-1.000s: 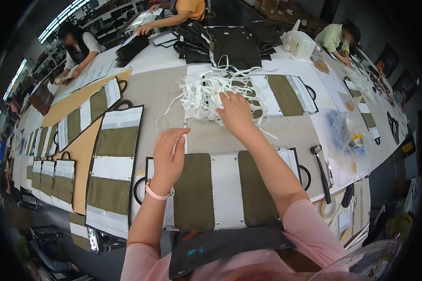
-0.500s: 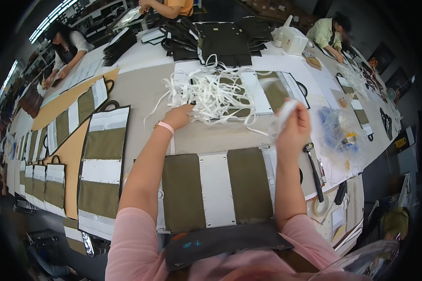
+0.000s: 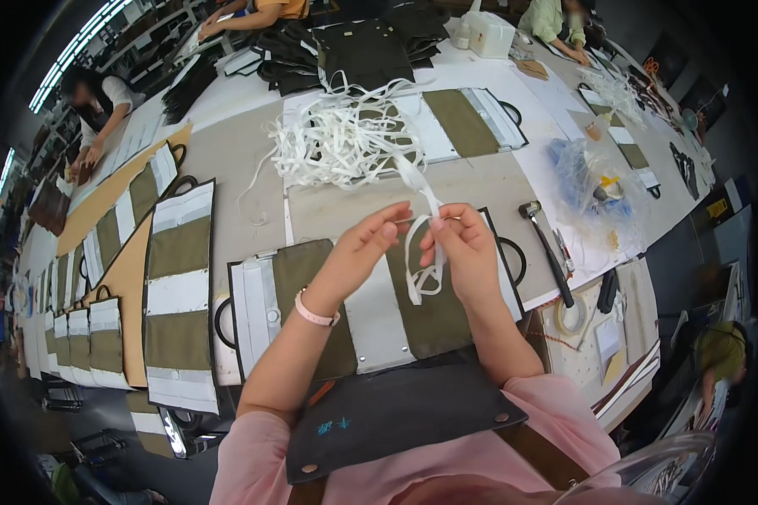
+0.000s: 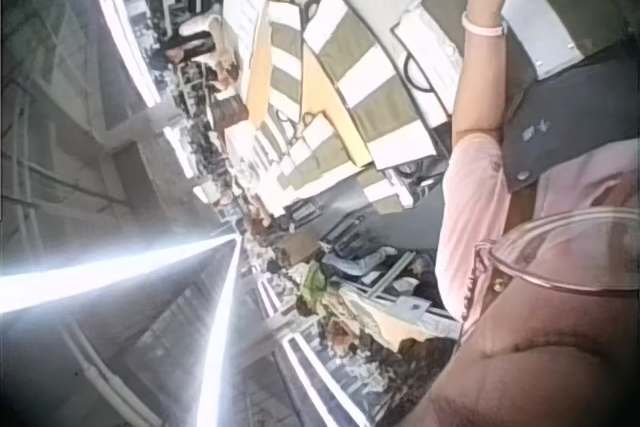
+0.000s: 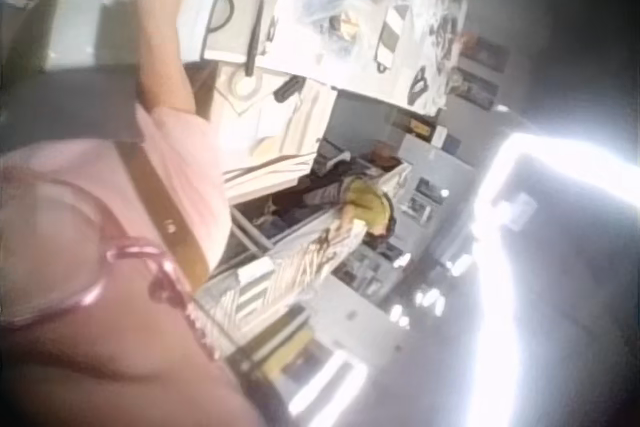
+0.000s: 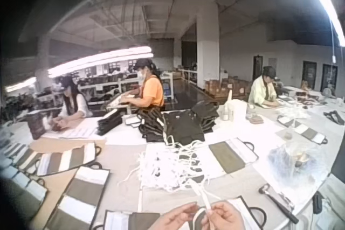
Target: The person assembles green and white striped bags by threading white straps through metal grommets and securing them with metal fasteners using a hammer. The person repeats this process for multiple bags on a workbench in a factory setting.
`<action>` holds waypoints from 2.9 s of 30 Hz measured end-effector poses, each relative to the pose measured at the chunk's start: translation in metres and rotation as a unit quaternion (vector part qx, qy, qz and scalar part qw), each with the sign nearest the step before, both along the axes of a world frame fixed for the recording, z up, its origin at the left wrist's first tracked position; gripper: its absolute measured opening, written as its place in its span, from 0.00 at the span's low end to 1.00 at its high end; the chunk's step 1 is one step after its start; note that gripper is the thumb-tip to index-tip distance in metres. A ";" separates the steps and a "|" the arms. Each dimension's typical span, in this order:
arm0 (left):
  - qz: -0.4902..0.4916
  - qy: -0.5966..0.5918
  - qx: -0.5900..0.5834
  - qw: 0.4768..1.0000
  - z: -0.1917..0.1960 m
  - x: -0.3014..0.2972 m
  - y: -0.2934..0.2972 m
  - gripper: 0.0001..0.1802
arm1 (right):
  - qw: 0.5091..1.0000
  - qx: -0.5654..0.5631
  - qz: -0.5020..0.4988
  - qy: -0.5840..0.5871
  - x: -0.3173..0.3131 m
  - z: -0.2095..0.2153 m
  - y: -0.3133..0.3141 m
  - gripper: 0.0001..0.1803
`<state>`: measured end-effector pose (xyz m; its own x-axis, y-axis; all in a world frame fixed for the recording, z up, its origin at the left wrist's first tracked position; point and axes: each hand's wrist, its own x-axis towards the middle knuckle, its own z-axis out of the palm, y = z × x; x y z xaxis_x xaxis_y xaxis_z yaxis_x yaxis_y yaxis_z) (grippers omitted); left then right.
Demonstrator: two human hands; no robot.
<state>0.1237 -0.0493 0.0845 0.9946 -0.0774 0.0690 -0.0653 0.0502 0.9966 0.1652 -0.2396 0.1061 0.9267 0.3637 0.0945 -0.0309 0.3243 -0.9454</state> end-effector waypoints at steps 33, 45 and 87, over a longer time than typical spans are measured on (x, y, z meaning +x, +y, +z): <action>0.423 0.057 0.024 0.904 -0.023 0.056 0.110 0.33 | 0.989 0.057 0.091 0.103 0.011 -0.012 -0.042 0.04; 0.028 0.211 -0.107 0.971 -0.002 -0.021 0.028 0.37 | 0.902 -0.140 0.398 0.094 0.009 -0.029 -0.036 0.06; -0.060 0.122 0.312 0.940 -0.055 -0.059 0.009 0.23 | 0.935 -0.051 0.346 0.048 0.053 0.001 -0.091 0.08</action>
<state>0.0651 -0.0398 0.0292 0.9563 -0.1405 -0.2564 0.1379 -0.5563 0.8195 0.2184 -0.3306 0.1066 0.4678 0.8827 -0.0450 -0.2865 0.1033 -0.9525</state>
